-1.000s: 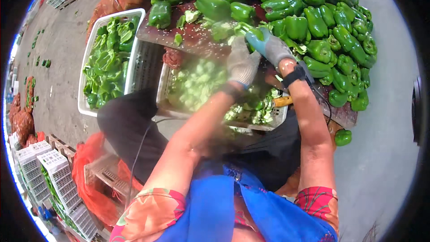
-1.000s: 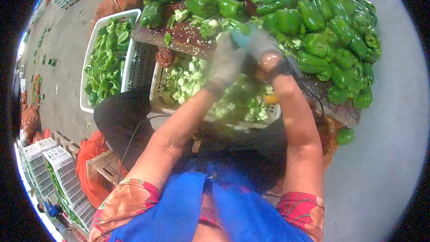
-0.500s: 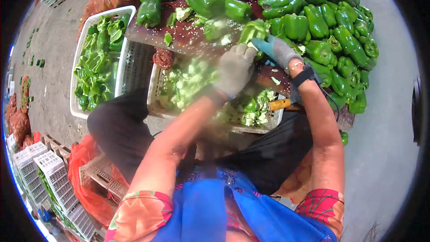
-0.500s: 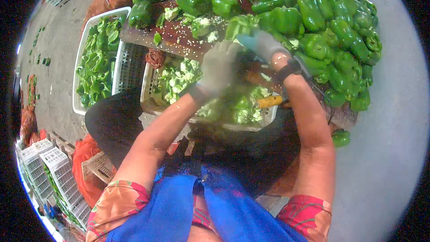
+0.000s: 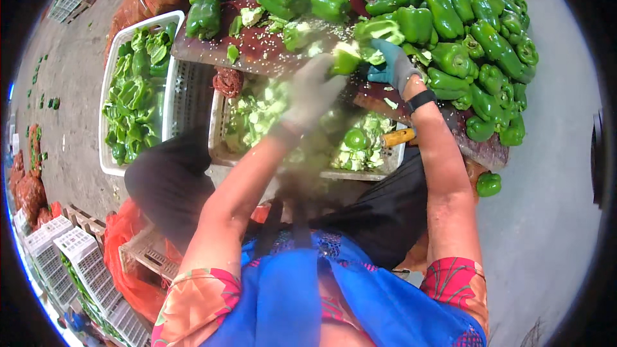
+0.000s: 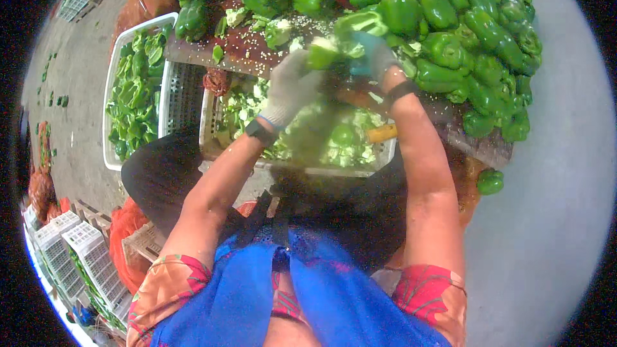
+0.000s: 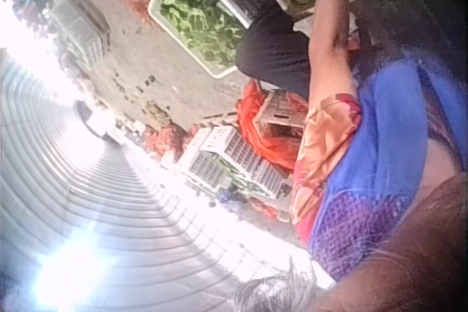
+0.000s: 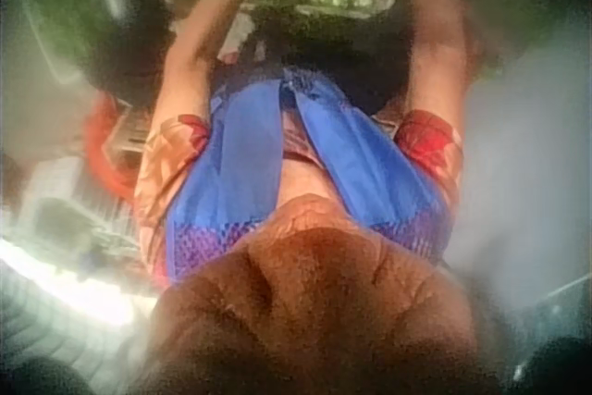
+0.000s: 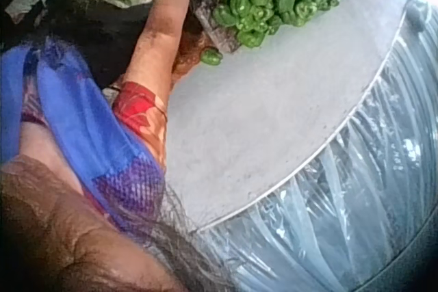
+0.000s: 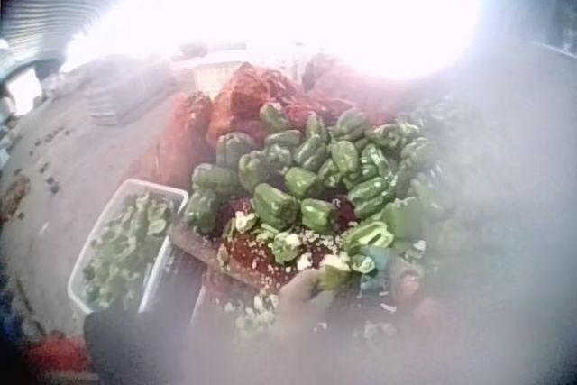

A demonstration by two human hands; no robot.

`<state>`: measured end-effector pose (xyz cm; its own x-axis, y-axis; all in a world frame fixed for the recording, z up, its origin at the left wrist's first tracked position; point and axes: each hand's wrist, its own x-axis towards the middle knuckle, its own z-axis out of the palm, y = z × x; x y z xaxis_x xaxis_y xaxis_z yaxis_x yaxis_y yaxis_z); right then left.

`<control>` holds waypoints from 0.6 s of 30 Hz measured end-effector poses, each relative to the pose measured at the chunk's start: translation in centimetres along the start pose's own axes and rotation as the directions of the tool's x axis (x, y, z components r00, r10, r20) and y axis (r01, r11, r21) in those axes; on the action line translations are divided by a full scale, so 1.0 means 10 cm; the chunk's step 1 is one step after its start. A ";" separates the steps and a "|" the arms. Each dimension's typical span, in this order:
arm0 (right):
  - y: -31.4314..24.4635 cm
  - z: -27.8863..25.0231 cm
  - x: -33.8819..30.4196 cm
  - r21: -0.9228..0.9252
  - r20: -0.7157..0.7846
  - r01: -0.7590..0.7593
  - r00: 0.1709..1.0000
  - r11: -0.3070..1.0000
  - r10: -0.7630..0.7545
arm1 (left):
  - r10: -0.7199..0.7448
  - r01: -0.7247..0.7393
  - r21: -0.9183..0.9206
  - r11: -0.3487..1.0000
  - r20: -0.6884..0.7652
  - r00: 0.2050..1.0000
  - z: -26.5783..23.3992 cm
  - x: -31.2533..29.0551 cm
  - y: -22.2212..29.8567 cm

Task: Processing green bell peppers by removing stems and chopping them with a cleaver.

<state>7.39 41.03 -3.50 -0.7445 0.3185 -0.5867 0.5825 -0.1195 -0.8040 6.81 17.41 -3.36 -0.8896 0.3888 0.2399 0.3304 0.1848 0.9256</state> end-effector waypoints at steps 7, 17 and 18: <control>0.05 0.14 -0.26 0.211 0.054 0.306 0.945 0.928 -0.324 | 0.143 -0.096 0.389 0.916 -0.095 0.985 -0.07 0.06 -0.16; -0.15 0.12 -0.72 0.413 -0.022 0.179 0.982 0.893 -0.187 | -0.077 0.077 0.473 0.878 -0.019 0.997 -0.11 0.28 0.22; -0.11 0.14 -0.77 0.352 -0.012 0.285 0.954 0.892 -0.300 | 0.027 0.040 0.552 0.833 -0.113 0.993 -0.11 0.27 0.25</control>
<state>12.00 37.43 1.74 -0.8807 0.3513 -0.3177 0.1926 -0.3472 -0.9178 4.86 17.95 -0.09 -0.9102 0.2896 0.2962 0.4139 0.6676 0.6189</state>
